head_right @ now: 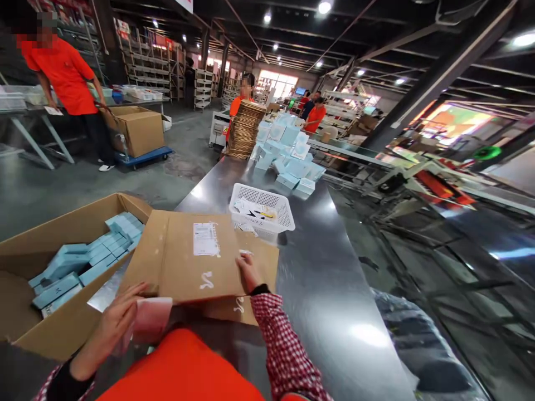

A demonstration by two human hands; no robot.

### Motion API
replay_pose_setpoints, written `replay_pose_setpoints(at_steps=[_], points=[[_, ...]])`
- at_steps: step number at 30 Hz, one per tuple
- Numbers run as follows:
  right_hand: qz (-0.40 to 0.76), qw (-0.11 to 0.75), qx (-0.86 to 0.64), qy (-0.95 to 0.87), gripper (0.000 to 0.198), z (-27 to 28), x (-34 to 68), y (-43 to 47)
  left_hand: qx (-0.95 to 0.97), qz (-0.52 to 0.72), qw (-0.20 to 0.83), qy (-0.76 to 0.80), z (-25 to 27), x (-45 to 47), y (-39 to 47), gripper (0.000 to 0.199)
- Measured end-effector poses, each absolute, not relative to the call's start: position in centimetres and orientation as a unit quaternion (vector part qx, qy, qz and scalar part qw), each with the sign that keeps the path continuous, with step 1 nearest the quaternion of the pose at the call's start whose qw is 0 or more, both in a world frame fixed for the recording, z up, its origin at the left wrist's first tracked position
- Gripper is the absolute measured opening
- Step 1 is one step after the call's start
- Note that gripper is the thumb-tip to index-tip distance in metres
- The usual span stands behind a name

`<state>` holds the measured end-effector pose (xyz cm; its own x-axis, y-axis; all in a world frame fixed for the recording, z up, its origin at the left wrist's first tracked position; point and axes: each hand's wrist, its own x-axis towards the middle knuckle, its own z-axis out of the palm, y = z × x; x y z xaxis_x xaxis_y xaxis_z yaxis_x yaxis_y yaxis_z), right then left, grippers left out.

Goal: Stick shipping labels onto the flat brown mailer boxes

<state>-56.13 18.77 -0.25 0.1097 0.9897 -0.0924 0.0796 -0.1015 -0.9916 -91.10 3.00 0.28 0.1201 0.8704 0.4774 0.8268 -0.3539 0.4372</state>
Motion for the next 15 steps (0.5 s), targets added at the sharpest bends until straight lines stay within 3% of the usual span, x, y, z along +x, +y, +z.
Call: replay_pose_setpoints(at_steps=[4, 8, 12, 15], points=[[0.423, 0.526, -0.645, -0.359, 0.051, -0.6, -44.0, 16.5, 0.735, 0.400, 0.031, 0.546, 5.9, -92.5, 1.9, 0.028], [0.362, 0.444, -0.727, -0.379, 0.053, -1.3, -39.1, 15.4, 0.732, 0.438, 0.019, 0.522, 11.2, -92.9, 1.4, 0.025], [0.297, 0.391, -0.673, -0.553, 0.067, 0.8, -48.7, 13.8, 0.757, 0.436, 0.014, 0.487, 14.9, -91.7, 1.7, 0.024], [0.462, 0.397, -0.407, -0.681, 0.078, 3.5, -60.6, 11.1, 0.758, 0.440, 0.011, 0.481, 16.5, -91.0, 2.1, 0.025]])
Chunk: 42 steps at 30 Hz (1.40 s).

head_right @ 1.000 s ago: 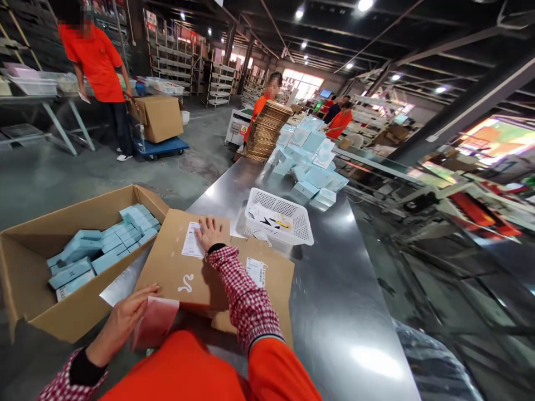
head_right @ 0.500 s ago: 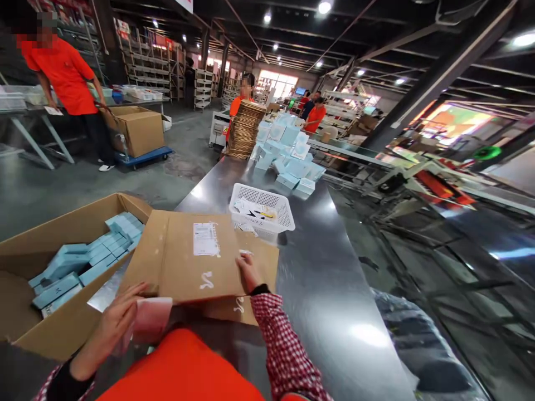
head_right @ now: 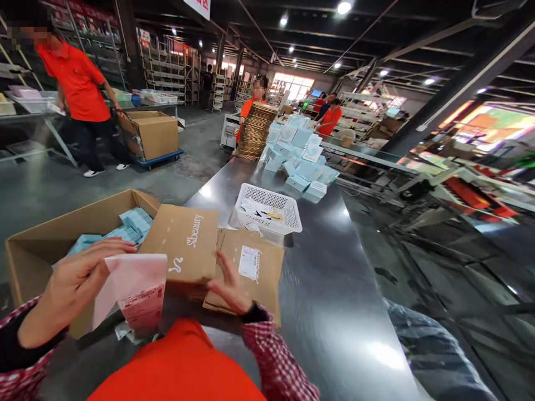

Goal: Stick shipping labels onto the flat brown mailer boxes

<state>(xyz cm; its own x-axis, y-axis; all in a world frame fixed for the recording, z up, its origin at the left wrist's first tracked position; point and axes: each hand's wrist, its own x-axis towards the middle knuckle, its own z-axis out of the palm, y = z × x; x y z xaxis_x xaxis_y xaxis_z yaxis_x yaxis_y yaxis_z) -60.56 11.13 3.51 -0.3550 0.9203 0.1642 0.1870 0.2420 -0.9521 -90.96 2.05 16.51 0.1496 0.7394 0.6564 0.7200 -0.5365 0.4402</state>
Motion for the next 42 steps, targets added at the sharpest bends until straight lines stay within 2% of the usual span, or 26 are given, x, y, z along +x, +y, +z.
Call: replay_pose_setpoints(at_steps=[1, 3, 6, 9, 11, 16, 19, 22, 27, 32, 37, 39, 42], points=[[0.531, 0.367, -0.315, -0.696, 0.081, 4.2, -64.2, 10.2, 0.750, 0.440, 0.011, 0.495, 16.8, -91.1, 2.2, 0.027], [0.630, 0.309, -0.218, -0.678, 0.059, 5.1, -69.7, 8.7, 0.722, 0.426, 0.018, 0.544, 16.7, -92.1, 2.7, 0.032], [0.674, 0.311, -0.204, -0.638, 0.038, 5.5, -73.0, 7.6, 0.673, 0.379, 0.010, 0.635, 15.0, -95.0, 3.0, 0.042], [0.656, 0.340, -0.212, -0.639, 0.032, 5.8, -72.7, 7.9, 0.661, 0.361, -0.007, 0.658, 12.3, -96.3, 2.1, 0.054], [0.647, 0.337, -0.211, -0.651, 0.029, 5.8, -72.4, 8.1, 0.689, 0.364, 0.021, 0.627, 10.6, -95.1, 1.2, 0.056], [0.598, 0.351, -0.256, -0.674, 0.029, 5.1, -72.9, 8.2, 0.629, 0.453, 0.144, 0.615, 8.1, -90.0, 0.4, 0.035], [0.523, 0.391, -0.293, -0.698, 0.032, 5.4, -72.8, 8.6, 0.590, 0.481, 0.198, 0.618, 7.5, -89.3, 0.6, 0.030], [0.455, 0.406, -0.289, -0.738, 0.022, 6.4, -72.7, 9.4, 0.584, 0.487, 0.208, 0.616, 7.1, -89.7, 0.9, 0.035], [0.423, 0.422, -0.266, -0.757, 0.014, 7.2, -73.4, 9.6, 0.555, 0.483, 0.167, 0.656, 7.0, -89.7, 2.1, 0.044], [0.404, 0.437, -0.305, -0.744, 0.022, 6.9, -73.7, 11.2, 0.586, 0.428, 0.113, 0.679, 5.0, -90.5, 3.7, 0.048], [0.435, 0.502, -0.413, -0.623, 0.027, 8.3, -72.5, 21.0, 0.689, 0.390, 0.005, 0.611, 0.3, -93.3, 3.8, 0.028], [0.436, 0.473, -0.422, -0.639, 0.032, 8.3, -72.3, 25.4, 0.715, 0.388, -0.031, 0.581, -1.0, -93.8, 3.7, 0.022], [0.433, 0.345, -0.438, -0.708, 0.048, 6.8, -72.7, 29.6, 0.723, 0.410, -0.008, 0.556, -1.9, -93.6, 4.1, 0.023]])
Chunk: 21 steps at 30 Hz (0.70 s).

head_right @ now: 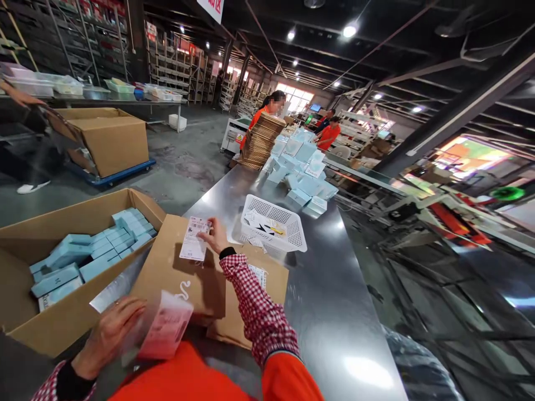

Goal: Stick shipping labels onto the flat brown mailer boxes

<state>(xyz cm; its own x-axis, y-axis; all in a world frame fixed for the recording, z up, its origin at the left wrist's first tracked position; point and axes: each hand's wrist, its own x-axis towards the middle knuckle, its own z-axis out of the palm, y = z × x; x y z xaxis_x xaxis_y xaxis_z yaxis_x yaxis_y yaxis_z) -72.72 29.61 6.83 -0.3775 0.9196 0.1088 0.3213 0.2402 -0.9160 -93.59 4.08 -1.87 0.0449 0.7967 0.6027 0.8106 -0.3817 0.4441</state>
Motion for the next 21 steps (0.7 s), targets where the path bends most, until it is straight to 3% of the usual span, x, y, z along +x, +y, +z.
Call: replay_pose_setpoints(at_steps=[5, 10, 15, 21], points=[[0.363, 0.220, -0.473, -0.772, 0.060, 4.5, -73.7, 30.5, -0.702, -0.450, -0.071, -0.548, -3.1, -92.7, 5.1, 0.025], [0.100, 0.118, -0.523, -0.838, 0.087, 4.3, -74.7, 28.2, -0.683, -0.446, -0.120, -0.566, -4.3, -92.9, 5.3, 0.028], [0.035, 0.084, -0.442, -0.892, 0.057, 2.5, -77.0, 27.0, -0.672, -0.451, -0.112, -0.577, -3.6, -92.8, 5.4, 0.033], [0.120, 0.149, -0.656, -0.730, 0.051, 3.3, -70.3, 29.7, -0.670, -0.412, -0.065, -0.614, -3.5, -93.9, 4.3, 0.029]])
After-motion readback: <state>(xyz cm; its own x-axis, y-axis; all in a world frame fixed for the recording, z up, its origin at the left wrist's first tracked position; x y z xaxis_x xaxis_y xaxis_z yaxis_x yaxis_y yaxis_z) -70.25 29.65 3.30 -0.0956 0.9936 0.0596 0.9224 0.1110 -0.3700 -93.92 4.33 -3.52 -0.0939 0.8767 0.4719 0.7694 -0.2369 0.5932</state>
